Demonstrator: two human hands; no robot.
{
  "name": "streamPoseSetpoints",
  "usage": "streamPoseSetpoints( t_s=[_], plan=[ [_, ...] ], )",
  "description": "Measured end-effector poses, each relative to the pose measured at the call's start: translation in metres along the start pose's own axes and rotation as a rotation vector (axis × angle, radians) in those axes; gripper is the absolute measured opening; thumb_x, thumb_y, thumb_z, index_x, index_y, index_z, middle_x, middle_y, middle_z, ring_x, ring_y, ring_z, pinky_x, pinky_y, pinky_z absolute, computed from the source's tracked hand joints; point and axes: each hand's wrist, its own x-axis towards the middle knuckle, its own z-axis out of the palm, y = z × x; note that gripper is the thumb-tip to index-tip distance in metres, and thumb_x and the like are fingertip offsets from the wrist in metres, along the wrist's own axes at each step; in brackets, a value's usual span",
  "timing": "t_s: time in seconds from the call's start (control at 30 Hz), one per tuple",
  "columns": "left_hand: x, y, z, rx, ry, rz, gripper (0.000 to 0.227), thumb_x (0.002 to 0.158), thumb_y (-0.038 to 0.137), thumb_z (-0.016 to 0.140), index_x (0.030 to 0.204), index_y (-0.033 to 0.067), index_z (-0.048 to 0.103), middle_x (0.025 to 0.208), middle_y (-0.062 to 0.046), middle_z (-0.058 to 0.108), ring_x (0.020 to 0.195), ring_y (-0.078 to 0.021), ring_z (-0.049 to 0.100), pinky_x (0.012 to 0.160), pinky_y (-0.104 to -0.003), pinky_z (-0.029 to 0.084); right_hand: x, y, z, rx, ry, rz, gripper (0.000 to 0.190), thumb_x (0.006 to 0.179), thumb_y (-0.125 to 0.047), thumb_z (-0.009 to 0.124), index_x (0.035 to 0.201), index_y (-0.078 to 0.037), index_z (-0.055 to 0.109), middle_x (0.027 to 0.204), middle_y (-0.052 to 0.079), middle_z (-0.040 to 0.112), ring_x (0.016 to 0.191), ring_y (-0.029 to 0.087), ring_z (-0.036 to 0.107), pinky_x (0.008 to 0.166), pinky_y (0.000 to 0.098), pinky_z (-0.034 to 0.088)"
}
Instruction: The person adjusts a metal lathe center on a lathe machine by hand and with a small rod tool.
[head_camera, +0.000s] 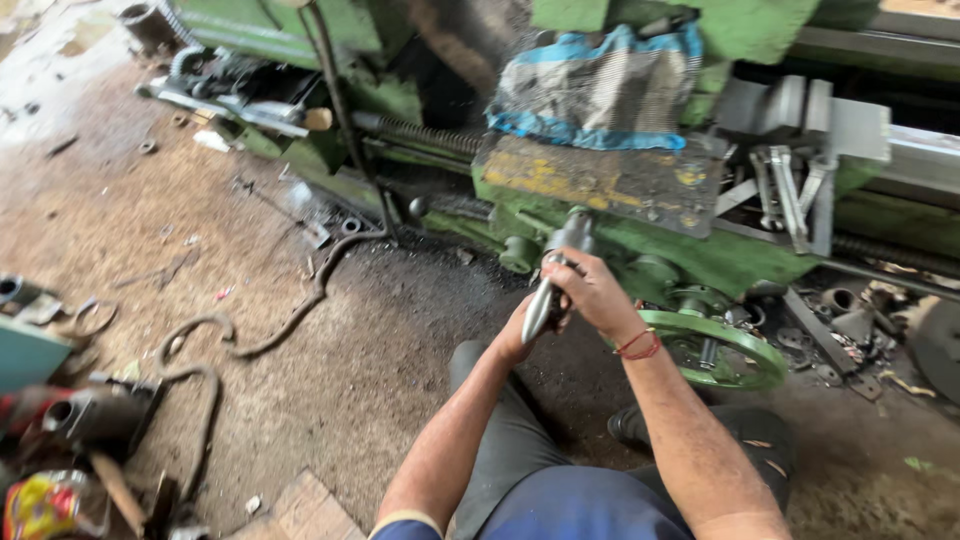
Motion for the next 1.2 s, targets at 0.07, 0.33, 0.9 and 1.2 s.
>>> streamPoseSetpoints(
  t_s=[0.07, 0.33, 0.9, 1.2],
  plan=[
    [0.000, 0.001, -0.002, 0.039, 0.029, -0.037, 0.022, 0.107, 0.030, 0.052, 0.108, 0.0098, 0.062, 0.089, -0.001, 0.062, 0.077, -0.0124, 0.059, 0.069, -0.027, 0.048, 0.000, -0.005, 0.000, -0.026, 0.003, 0.025, 0.036, 0.096, -0.039, 0.059, 0.099, -0.005, 0.071, 0.079, 0.001, 0.066, 0.060, 0.005, 0.056, 0.053, 0.0218, 0.047],
    [0.006, -0.011, -0.019, 0.088, 0.062, -0.061, 0.021, 0.107, 0.027, 0.049, 0.106, 0.0086, 0.060, 0.085, -0.004, 0.063, 0.075, -0.0144, 0.061, 0.067, -0.029, 0.049, 0.012, -0.031, 0.007, -0.453, 0.130, 0.025, 0.046, 0.087, -0.046, 0.070, 0.083, 0.000, 0.072, 0.067, 0.011, 0.066, 0.061, 0.022, 0.065, 0.056, 0.0383, 0.051],
    [0.000, 0.011, -0.004, 0.092, -0.037, -0.005, 0.038, 0.112, 0.041, 0.044, 0.117, 0.0075, 0.061, 0.093, 0.000, 0.062, 0.077, -0.0089, 0.058, 0.068, -0.025, 0.049, 0.015, -0.052, -0.018, -0.739, -0.164, 0.420, 0.075, 0.084, -0.074, 0.048, 0.082, -0.009, 0.085, 0.077, 0.010, 0.080, 0.080, 0.027, 0.078, 0.082, 0.0395, 0.058],
    [-0.003, 0.020, 0.002, 0.156, 0.024, -0.063, 0.037, 0.110, 0.043, 0.044, 0.117, 0.0105, 0.061, 0.089, 0.001, 0.061, 0.075, -0.0071, 0.058, 0.067, -0.023, 0.049, 0.009, -0.048, -0.018, -0.704, -0.150, 0.409, 0.073, 0.084, -0.075, 0.042, 0.092, -0.015, 0.083, 0.083, 0.009, 0.079, 0.082, 0.028, 0.076, 0.079, 0.0397, 0.057]
  ],
)
